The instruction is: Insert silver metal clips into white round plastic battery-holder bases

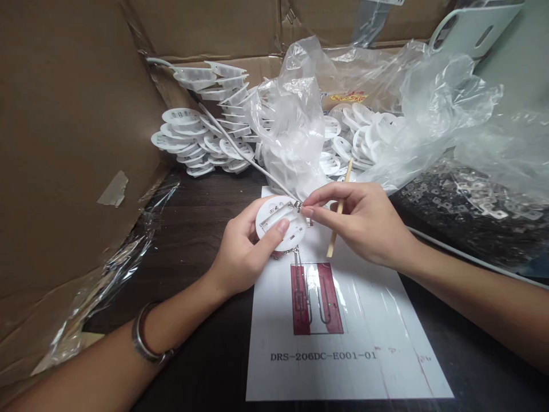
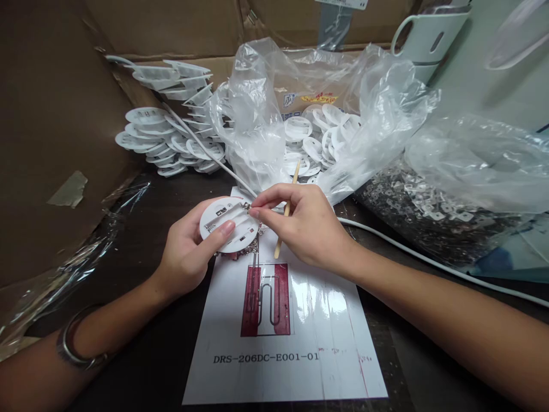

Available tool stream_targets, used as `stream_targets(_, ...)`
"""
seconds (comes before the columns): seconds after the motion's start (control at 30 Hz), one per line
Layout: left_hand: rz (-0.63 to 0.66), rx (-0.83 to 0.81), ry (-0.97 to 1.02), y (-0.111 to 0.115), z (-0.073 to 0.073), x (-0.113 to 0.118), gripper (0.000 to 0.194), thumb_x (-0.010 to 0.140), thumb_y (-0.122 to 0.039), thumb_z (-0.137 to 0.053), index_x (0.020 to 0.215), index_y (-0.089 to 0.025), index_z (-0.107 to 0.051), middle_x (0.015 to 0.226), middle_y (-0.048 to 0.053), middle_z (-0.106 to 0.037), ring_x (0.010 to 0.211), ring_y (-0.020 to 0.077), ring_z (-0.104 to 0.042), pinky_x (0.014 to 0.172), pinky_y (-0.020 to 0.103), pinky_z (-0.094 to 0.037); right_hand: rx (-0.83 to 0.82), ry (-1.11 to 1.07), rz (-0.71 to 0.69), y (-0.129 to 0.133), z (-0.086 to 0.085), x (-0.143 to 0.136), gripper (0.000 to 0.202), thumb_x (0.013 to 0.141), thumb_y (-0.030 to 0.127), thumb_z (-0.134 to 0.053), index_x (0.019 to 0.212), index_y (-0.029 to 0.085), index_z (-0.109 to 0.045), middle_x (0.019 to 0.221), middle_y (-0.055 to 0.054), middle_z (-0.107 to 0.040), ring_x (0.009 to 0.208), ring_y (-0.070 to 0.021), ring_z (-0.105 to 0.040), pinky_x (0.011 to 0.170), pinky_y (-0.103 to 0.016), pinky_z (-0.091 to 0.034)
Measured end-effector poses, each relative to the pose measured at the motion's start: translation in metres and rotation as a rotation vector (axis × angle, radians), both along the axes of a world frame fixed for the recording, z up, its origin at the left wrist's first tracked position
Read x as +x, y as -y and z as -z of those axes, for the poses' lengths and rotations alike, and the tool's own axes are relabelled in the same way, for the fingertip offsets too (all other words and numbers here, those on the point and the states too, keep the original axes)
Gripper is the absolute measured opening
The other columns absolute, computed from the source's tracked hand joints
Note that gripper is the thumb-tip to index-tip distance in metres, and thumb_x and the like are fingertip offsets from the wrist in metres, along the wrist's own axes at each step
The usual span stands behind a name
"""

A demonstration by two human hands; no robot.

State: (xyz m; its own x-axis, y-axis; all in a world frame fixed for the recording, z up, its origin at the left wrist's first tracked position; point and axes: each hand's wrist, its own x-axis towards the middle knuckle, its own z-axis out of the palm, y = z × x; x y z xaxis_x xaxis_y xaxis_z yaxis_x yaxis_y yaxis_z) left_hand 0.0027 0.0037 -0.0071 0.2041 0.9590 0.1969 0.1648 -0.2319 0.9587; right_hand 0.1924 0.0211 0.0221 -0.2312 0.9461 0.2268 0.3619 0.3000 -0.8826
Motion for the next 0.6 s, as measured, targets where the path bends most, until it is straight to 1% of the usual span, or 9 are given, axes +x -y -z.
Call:
stream_targets(0.07,0.028,-0.011,0.031,0.0003,0.0015,-0.0002,0.032,0.085,-0.032,-0.063,0.115,-0.021,-0.061,0.09,0.003,-0.068,0.057,0.01,-0.061,0.045,0.017,-0.052,0.042,0.04,0.001,-0.0002,0.0019,0.0005,0.011,0.079,0.028,-0.07,0.077,0.017,-0.072,0.06,0.003,-0.061,0.048,-0.006,-0.045,0.049,-0.022,-0.035)
stream_targets(0.17,0.028,0.008,0.045,0.0005,0.0033,-0.0004,0.031,0.085,-0.03,-0.063,0.116,-0.022,-0.06,0.089,0.002,-0.067,0.054,0.0082,-0.058,0.045,0.017,-0.053,0.063,0.102,0.011,0.001,0.0041,0.0007,0.011,0.081,0.027,-0.067,0.077,0.017,-0.07,0.056,0.004,-0.059,0.041,-0.0042,-0.038,0.044,-0.021,-0.031)
stream_targets(0.3,0.048,0.043,-0.004,0.0006,0.0049,-0.0018,0.034,0.086,-0.028,-0.062,0.12,-0.025,-0.059,0.085,0.0,-0.066,0.054,0.0084,-0.059,0.049,0.018,-0.053,0.134,0.164,0.048,0.004,0.0049,-0.0002,0.009,0.079,0.024,-0.066,0.075,0.017,-0.068,0.059,0.003,-0.06,0.044,-0.0048,-0.044,0.049,-0.021,-0.035)
stream_targets(0.37,0.05,0.071,-0.058,0.001,0.0057,-0.0031,0.037,0.086,-0.027,-0.062,0.123,-0.026,-0.057,0.087,0.0,-0.067,0.057,0.009,-0.06,0.053,0.019,-0.053,0.134,0.185,0.059,0.0053,0.0041,-0.0008,0.008,0.078,0.023,-0.066,0.073,0.016,-0.067,0.057,0.004,-0.058,0.043,-0.0048,-0.044,0.048,-0.021,-0.035)
stream_targets(0.47,0.034,0.103,-0.14,0.0017,0.0067,-0.0046,0.042,0.086,-0.028,-0.063,0.127,-0.027,-0.055,0.095,0.001,-0.069,0.067,0.0118,-0.064,0.061,0.021,-0.053,0.139,0.2,0.063,0.007,0.0022,-0.0009,0.008,0.077,0.02,-0.065,0.071,0.015,-0.065,0.054,0.004,-0.056,0.04,-0.0042,-0.042,0.047,-0.022,-0.034)
stream_targets(0.6,0.023,0.124,-0.167,0.0019,0.007,-0.0043,0.043,0.086,-0.028,-0.063,0.128,-0.027,-0.054,0.099,0.002,-0.07,0.081,0.0162,-0.066,0.071,0.025,-0.054,0.181,0.209,0.066,0.0083,0.001,-0.001,0.007,0.076,0.018,-0.065,0.07,0.015,-0.063,0.06,0.003,-0.06,0.044,-0.0051,-0.046,0.049,-0.022,-0.034)
